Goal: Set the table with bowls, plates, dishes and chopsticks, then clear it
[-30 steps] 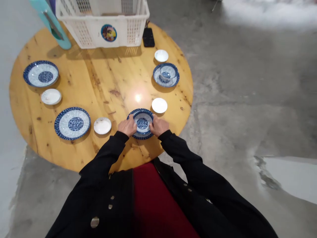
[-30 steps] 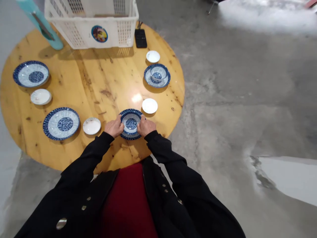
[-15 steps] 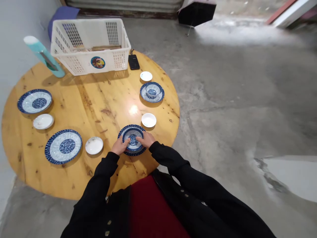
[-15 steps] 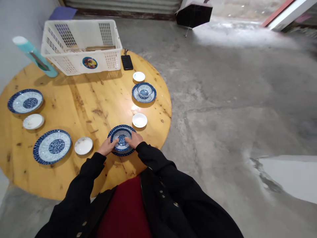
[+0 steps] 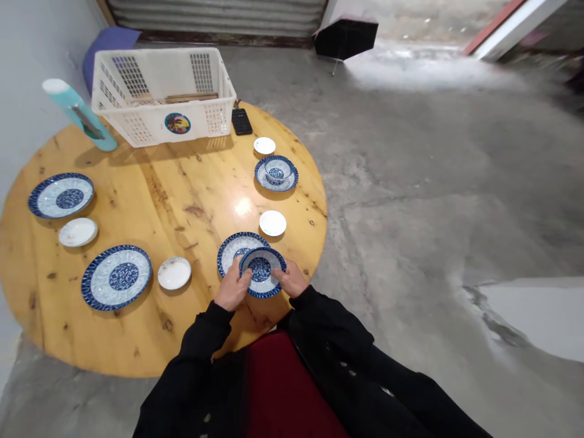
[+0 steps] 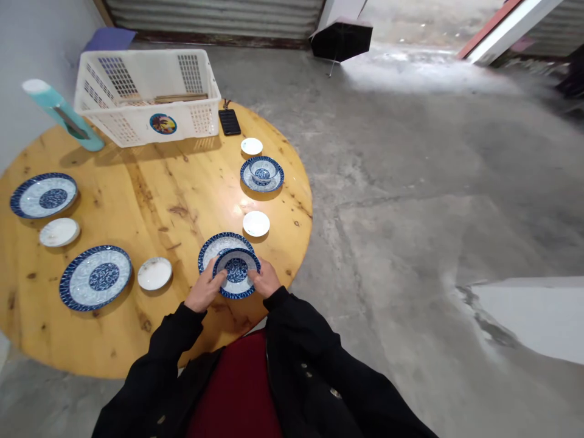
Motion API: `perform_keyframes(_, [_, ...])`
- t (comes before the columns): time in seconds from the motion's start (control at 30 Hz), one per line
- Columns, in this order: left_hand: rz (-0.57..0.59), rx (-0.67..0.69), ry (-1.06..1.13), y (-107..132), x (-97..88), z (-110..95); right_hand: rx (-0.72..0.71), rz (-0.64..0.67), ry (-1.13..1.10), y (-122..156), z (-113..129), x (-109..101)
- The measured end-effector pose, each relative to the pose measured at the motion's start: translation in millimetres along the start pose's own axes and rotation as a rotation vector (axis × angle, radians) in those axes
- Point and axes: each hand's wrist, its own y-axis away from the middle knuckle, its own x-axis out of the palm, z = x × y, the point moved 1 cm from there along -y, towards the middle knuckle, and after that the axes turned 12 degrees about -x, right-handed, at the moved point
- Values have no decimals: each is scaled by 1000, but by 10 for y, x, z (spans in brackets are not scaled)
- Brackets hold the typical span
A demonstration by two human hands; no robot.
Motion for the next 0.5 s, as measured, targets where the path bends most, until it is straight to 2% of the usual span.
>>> perform_keyframes(0.1, [55,22,34,113,304,-110,21,-39,-60,210,-119,-265])
perform_keyframes(0.2, [109,21,69,152,771,-207,58,-62,-108,422,-374,-627])
perform_keyframes(0.3, [179,29,132,156,1388,-373,102,-84,-110,638,-675,-1141])
perform_keyframes(0.4, [246,15,198,148,2097,-621,146,-92,-75,845,-961,-1794])
perform_keyframes(0.5, [257,-19,208,129,2764,-911,190,-85,-16,1010,-1194,-2475])
